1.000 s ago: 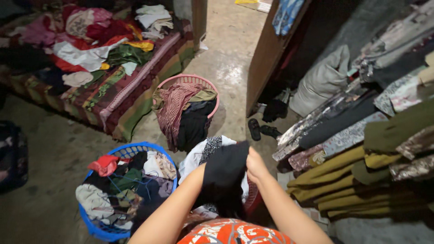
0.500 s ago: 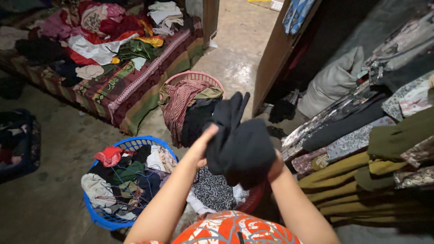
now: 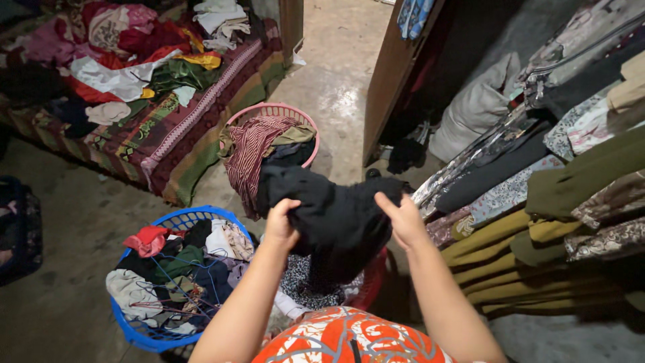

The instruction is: The person takes a patterned blouse from a laundry basket, places it on a hanger, and hangs it on a clothing rack. They then button the blouse while it hangs. Next, they take a pair of black shorts from the basket, place them on a hanger, and hang them on the rack.

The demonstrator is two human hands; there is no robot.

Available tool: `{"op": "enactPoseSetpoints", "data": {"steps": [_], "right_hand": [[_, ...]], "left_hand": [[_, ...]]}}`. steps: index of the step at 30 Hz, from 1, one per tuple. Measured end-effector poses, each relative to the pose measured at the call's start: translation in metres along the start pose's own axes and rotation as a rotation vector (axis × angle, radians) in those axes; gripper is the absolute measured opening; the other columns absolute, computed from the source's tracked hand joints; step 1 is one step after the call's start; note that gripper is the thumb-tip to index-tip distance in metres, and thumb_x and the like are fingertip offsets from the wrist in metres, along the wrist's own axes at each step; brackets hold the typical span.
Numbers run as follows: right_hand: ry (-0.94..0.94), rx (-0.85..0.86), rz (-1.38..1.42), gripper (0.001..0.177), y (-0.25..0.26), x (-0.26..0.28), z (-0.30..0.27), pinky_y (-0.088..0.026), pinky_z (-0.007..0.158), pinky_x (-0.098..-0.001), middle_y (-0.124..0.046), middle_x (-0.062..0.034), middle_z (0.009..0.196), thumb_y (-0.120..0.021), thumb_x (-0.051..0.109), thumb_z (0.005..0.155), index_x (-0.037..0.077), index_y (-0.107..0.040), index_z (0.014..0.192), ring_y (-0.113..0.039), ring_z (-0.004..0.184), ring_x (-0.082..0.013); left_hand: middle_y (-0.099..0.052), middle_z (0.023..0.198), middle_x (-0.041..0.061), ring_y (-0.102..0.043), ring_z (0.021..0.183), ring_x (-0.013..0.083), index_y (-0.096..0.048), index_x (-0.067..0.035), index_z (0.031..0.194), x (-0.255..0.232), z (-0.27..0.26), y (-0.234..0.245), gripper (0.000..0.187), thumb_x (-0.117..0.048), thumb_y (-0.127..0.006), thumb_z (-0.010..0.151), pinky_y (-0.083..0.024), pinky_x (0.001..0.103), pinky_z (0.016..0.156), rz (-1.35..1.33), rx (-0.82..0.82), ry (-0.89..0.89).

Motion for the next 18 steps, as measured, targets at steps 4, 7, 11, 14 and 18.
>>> {"op": "enactPoseSetpoints", "data": {"steps": [4,7,11,14,18], "right_hand": [[0.044,0.134,0.107,0.027,0.0,0.027,0.005,-0.055,0.095,-0.0361,-0.073,-0.009,0.112,-0.071,0.002,0.09,-0.003,-0.067,0.117,-0.07,0.101,-0.0201],[0.053,0.263,0.126,0.021,-0.014,0.046,0.004,-0.057,0.087,-0.0361,-0.072,-0.0093,0.101,-0.073,0.003,0.089,-0.003,-0.068,0.108,-0.07,0.092,-0.02],[0.003,0.428,-0.156,0.017,-0.041,0.05,0.0,-0.054,0.076,-0.0292,-0.071,-0.0054,0.089,-0.077,0.007,0.084,-0.003,-0.071,0.096,-0.066,0.081,-0.014],[-0.035,0.61,-0.299,0.018,-0.065,0.048,-0.003,-0.052,0.071,-0.0274,-0.07,-0.0022,0.083,-0.079,0.009,0.08,-0.003,-0.07,0.09,-0.063,0.077,-0.0102],[0.079,0.77,-0.396,0.022,-0.082,0.066,-0.013,-0.049,0.063,-0.0272,-0.067,-0.0016,0.076,-0.082,0.011,0.076,-0.004,-0.07,0.088,-0.058,0.07,-0.0092]], "left_hand": [[-0.073,0.101,0.021,-0.07,0.093,0.0351,-0.068,0.011,0.109,-0.032,0.011,0.066,0.041,-0.02,-0.066,0.081,-0.058,0.048,0.085,0.85,-0.217,0.099],[-0.074,0.102,0.024,-0.069,0.096,0.0358,-0.07,0.007,0.112,-0.042,0.011,0.077,0.052,-0.037,-0.071,0.085,-0.054,0.044,0.085,1.751,-0.172,0.242],[-0.07,0.115,0.019,-0.07,0.107,0.0267,-0.061,0.005,0.122,-0.034,0.003,0.0,0.059,-0.04,-0.077,0.087,-0.055,0.037,0.093,1.711,0.038,-0.13],[-0.063,0.134,0.016,-0.06,0.126,0.0259,-0.053,-0.002,0.139,-0.013,-0.021,-0.081,0.059,-0.025,-0.073,0.09,-0.047,0.039,0.105,1.462,0.431,-0.357],[-0.055,0.145,0.019,-0.051,0.136,0.0314,-0.047,0.0,0.148,0.025,-0.053,-0.145,0.061,-0.015,-0.071,0.094,-0.039,0.043,0.114,1.286,0.966,-0.439]]}}
Point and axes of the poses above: each hand's wrist, its own z-axis towards the middle knuckle, its own y-axis out of the back of the hand, x = y × z, the point moved 10 cm from there along z, towards the middle knuckle
